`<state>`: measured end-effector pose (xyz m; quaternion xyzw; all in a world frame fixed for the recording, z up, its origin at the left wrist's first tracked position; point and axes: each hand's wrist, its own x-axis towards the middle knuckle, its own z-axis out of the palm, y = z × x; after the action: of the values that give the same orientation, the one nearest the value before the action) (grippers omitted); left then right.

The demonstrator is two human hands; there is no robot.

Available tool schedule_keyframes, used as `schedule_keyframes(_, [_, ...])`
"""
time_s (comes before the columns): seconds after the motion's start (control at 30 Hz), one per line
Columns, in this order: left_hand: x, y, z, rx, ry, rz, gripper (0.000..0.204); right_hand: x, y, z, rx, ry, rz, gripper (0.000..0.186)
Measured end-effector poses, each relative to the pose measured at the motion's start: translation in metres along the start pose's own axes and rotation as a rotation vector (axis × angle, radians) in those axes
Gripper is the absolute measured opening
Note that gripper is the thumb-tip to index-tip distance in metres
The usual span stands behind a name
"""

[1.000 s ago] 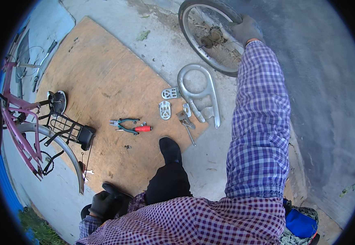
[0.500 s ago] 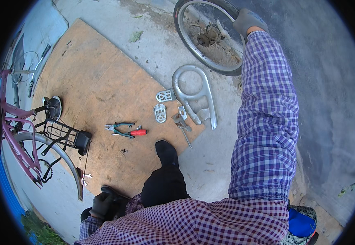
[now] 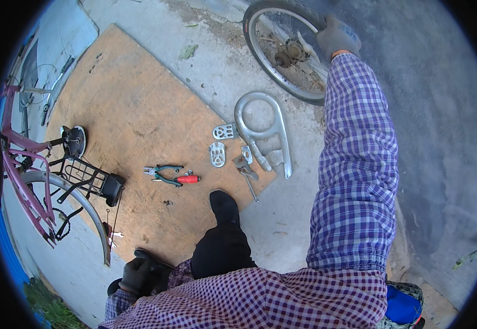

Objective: The person removes the rear tire from a pink bicycle, then uses pliers and a screwdriver to adjust the chain and rear derailleur. The tire is set aside while the person works on the drivetrain components.

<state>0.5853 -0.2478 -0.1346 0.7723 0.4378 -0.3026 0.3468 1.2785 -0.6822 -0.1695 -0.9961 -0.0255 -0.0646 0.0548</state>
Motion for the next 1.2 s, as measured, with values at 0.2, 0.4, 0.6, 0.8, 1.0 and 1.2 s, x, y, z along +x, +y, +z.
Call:
schedule_keyframes(0.2, [0.009, -0.003, -0.001, 0.058, 0.024, -0.022, 0.035, 0.001, 0.033, 0.020, -0.012, 0.037, 0.137, 0.049])
schedule_keyframes(0.4, [0.017, -0.001, -0.004, 0.063, 0.019, -0.004, 0.036, 0.017, 0.042, 0.031, 0.124, 0.159, 0.146, 0.051])
schedule_keyframes(0.6, [0.017, -0.016, -0.014, 0.008, 0.004, -0.037, 0.036, 0.022, 0.034, 0.034, 0.279, 0.230, -0.006, 0.053])
schedule_keyframes(0.8, [0.007, -0.024, 0.001, 0.062, 0.026, 0.001, 0.032, 0.001, 0.046, 0.028, 0.495, 0.337, 0.009, 0.050])
schedule_keyframes(1.0, [-0.019, 0.004, 0.062, 0.051, 0.065, -0.037, 0.038, -0.047, 0.108, 0.070, 0.794, 0.164, 0.264, 0.040])
schedule_keyframes(1.2, [-0.118, -0.036, 0.026, 0.095, 0.092, 0.109, 0.030, -0.250, -0.006, 0.061, 0.900, -0.189, 0.325, 0.036])
